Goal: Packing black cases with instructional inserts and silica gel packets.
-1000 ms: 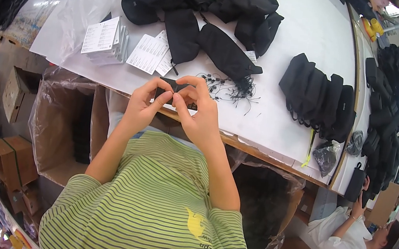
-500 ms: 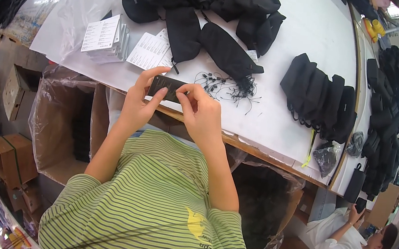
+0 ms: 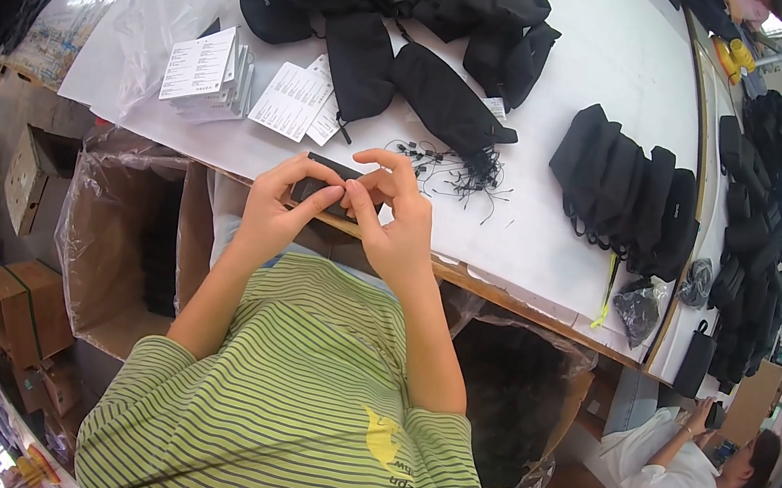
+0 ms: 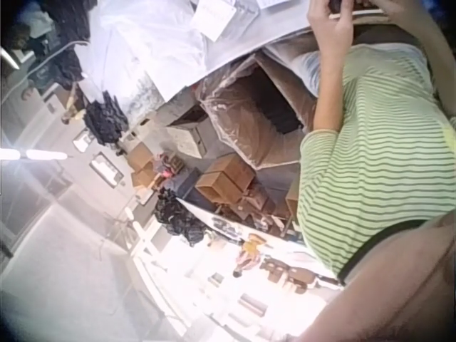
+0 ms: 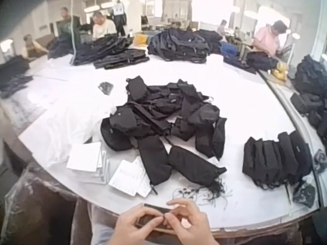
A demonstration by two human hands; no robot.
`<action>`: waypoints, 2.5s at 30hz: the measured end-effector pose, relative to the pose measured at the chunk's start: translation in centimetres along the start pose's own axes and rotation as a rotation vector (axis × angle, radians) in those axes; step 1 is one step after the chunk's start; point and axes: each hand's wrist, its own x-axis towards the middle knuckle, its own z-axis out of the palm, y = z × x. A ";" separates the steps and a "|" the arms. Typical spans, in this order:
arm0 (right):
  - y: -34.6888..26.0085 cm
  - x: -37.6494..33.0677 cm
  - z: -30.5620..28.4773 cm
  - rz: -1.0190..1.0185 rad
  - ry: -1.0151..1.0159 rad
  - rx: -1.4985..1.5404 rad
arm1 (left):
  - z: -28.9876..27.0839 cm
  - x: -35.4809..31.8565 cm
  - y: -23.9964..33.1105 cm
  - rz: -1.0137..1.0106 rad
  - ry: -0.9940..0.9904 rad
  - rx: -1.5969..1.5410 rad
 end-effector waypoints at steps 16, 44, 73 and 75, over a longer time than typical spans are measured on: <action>-0.7 -0.6 0.0 0.020 0.014 -0.284 | -0.4 -0.2 1.0 -0.079 0.046 0.123; 0.1 -1.7 -0.7 0.008 -0.026 -0.159 | -1.4 -0.5 -0.8 -0.307 -0.313 -0.334; 1.2 -6.7 -7.6 0.404 0.282 0.157 | 7.5 12.9 -1.3 0.241 -0.502 0.191; 1.5 -5.7 -6.8 0.411 0.281 0.159 | 4.6 10.3 -0.2 0.110 -0.611 0.145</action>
